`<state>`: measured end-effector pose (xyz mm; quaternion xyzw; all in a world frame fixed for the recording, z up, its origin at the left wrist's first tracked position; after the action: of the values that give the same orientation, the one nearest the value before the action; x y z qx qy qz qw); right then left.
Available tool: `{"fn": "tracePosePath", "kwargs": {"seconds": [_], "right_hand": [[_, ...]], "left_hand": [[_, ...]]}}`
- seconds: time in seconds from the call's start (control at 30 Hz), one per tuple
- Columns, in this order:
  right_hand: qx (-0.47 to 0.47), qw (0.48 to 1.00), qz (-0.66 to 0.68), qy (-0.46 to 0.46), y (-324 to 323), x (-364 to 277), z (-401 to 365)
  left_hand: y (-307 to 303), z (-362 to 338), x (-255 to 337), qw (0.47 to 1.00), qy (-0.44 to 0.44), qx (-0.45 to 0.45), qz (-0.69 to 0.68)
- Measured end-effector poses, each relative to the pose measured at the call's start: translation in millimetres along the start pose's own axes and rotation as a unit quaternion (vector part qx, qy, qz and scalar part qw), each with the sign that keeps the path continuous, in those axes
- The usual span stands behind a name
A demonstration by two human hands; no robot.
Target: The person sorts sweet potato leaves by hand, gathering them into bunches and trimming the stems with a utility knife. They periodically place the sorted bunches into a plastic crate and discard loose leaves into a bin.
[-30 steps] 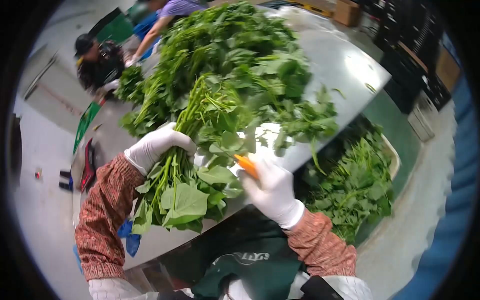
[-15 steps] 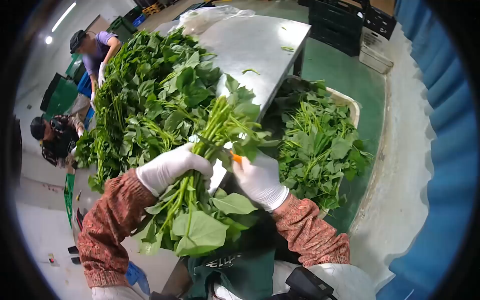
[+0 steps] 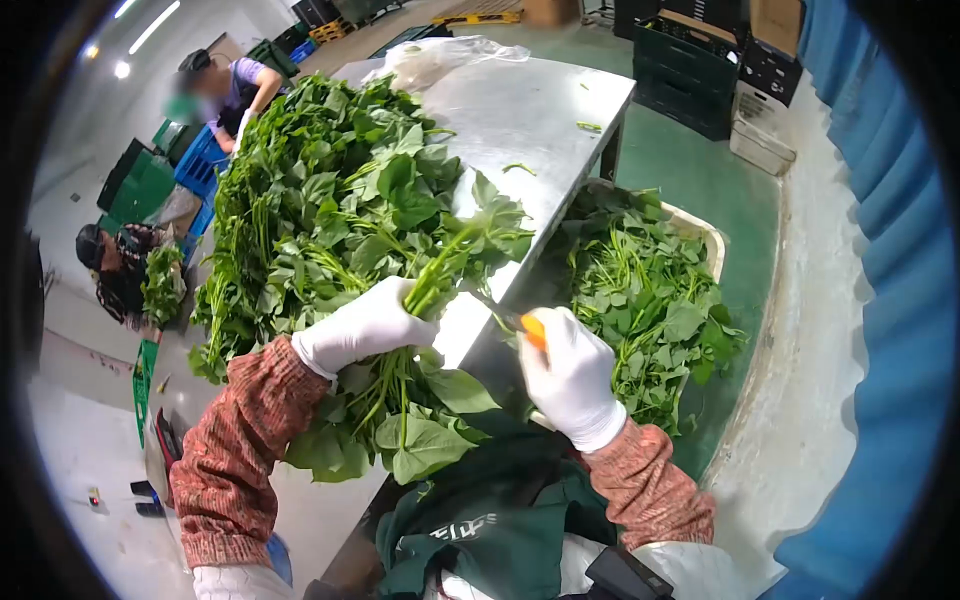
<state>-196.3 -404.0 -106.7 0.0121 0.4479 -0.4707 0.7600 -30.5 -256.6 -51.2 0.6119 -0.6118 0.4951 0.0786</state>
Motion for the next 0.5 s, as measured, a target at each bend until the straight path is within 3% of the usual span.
{"fn": "tracePosePath", "kwargs": {"seconds": [0.1,0.13,0.17,0.27,0.33,0.4,0.47,0.5], "right_hand": [[-0.038,0.999,-0.009,-0.037,30.0,-15.9,15.4],[-0.066,0.997,-0.021,-0.024,48.4,-8.0,12.5],[-0.157,0.981,-0.077,0.078,62.3,8.9,7.8],[-0.202,0.967,-0.067,0.143,66.5,36.6,-12.7],[-0.173,0.975,-0.014,0.138,68.2,33.4,-22.1],[-0.211,0.962,0.049,0.166,80.6,16.4,-25.0],[-0.252,0.956,0.067,0.139,104.0,9.5,-31.0],[-0.288,0.942,0.089,0.150,116.4,-2.6,-32.9]], "left_hand": [[-3.8,-6.1,-6.3,0.976,0.021,0.080,0.201],[-5.2,-17.1,-4.2,0.976,0.041,0.099,0.187],[-7.2,-30.9,-2.5,0.976,0.060,0.120,0.172],[-34.5,-86.8,-0.4,0.965,0.102,0.188,0.155],[-65.4,-122.8,-32.4,0.957,0.041,0.233,0.168],[-93.0,-168.1,-91.0,0.931,0.001,0.294,0.215],[-116.8,-221.8,-152.4,0.899,-0.093,0.362,0.228],[-129.7,-248.4,-186.8,0.868,-0.183,0.376,0.268]]}}
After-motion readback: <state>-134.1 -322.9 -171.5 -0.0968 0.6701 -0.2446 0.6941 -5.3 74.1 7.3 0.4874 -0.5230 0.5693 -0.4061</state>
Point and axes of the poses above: each hand's wrist, its own z-axis towards the middle knuckle, its own y-axis out of the palm, x = y × z, the point moved 3 cm from there along z, towards the middle knuckle, and after that the axes turned 5 degrees about z, right-handed, at the moved point
